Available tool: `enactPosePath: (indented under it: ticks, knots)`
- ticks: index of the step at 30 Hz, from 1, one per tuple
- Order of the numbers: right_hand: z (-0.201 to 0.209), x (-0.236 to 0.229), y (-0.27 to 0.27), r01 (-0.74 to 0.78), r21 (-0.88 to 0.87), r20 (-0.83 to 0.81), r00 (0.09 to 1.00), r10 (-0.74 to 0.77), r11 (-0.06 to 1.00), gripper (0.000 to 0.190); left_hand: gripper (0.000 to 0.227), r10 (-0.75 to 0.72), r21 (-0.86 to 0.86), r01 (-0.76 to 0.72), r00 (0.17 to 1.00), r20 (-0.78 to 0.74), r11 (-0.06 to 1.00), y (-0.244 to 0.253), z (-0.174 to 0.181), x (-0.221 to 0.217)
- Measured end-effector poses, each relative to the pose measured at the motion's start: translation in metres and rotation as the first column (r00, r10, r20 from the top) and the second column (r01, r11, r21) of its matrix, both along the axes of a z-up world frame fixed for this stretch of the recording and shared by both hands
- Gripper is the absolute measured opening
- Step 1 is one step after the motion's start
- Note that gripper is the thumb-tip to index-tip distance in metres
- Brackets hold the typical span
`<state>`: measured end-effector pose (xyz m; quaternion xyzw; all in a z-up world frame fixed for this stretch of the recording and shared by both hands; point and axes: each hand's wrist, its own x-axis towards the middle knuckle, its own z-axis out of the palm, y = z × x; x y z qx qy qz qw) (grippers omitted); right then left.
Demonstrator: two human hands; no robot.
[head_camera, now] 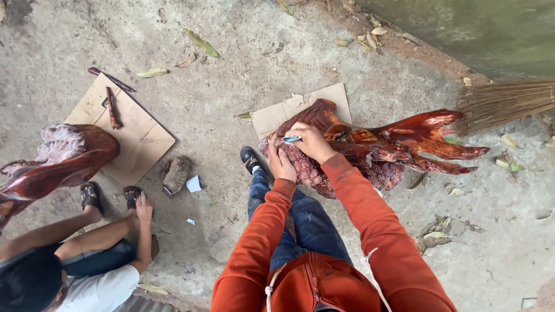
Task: Applying varnish or stain to a detailed wooden sculpture using a cloth and a small applicator.
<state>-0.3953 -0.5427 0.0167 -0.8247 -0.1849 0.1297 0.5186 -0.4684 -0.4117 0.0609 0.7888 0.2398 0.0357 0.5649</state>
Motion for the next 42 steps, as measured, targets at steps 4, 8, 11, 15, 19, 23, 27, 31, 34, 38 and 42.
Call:
enactPosePath:
  ticks: [4,8,11,15,19,23,27,31,34,38,42]
  knots:
    - [0.008,-0.031,-0.022,0.122,-0.019,-0.042,0.992,-0.123,0.992,0.034,0.049,-0.015,0.013,0.015,1.0,0.017,1.0,0.003,-0.008,-0.003]
    - [0.011,-0.031,-0.013,0.185,-0.043,-0.055,0.981,-0.187,0.982,0.03,0.049,-0.001,-0.007,0.001,1.0,0.023,1.0,0.002,-0.009,-0.004]
    - [0.018,-0.015,-0.001,0.163,0.011,-0.007,0.987,-0.162,0.987,0.025,0.051,0.001,-0.015,-0.001,1.0,0.028,1.0,0.002,-0.012,-0.003]
    - [0.026,-0.039,-0.023,0.253,0.023,-0.06,0.966,-0.251,0.967,0.024,0.051,-0.028,-0.006,0.028,0.999,0.038,1.0,0.006,-0.024,-0.006]
    - [0.062,-0.06,-0.024,0.327,0.109,-0.135,0.941,-0.312,0.939,0.021,0.049,-0.031,-0.001,0.032,0.998,0.047,1.0,0.006,-0.042,-0.013]
    - [0.036,-0.028,-0.007,0.166,-0.032,-0.031,0.985,-0.167,0.986,0.026,0.05,-0.031,0.021,0.03,0.998,0.053,0.999,0.005,-0.039,-0.007]
    - [0.05,-0.032,-0.014,0.077,-0.03,-0.021,0.997,-0.078,0.997,0.029,0.052,-0.03,0.02,0.03,0.999,0.042,0.999,0.007,-0.029,-0.008]
    - [0.06,-0.035,-0.023,0.004,-0.051,-0.028,1.0,-0.005,0.999,0.032,0.052,-0.021,0.034,0.02,0.999,0.037,0.999,0.006,-0.035,-0.007]
    - [0.034,-0.011,0.009,-0.001,-0.009,0.039,0.999,0.002,1.0,0.03,0.051,-0.024,0.032,0.022,0.999,0.037,0.999,0.01,-0.044,-0.008]
    - [0.034,-0.034,-0.001,0.062,-0.002,0.048,0.997,-0.061,0.998,0.029,0.052,-0.023,0.034,0.022,0.999,0.025,0.999,0.009,-0.042,-0.009]
    - [0.04,-0.039,-0.016,0.092,-0.005,0.02,0.996,-0.092,0.996,0.032,0.051,-0.015,0.037,0.014,1.0,0.025,0.999,0.009,-0.04,-0.007]
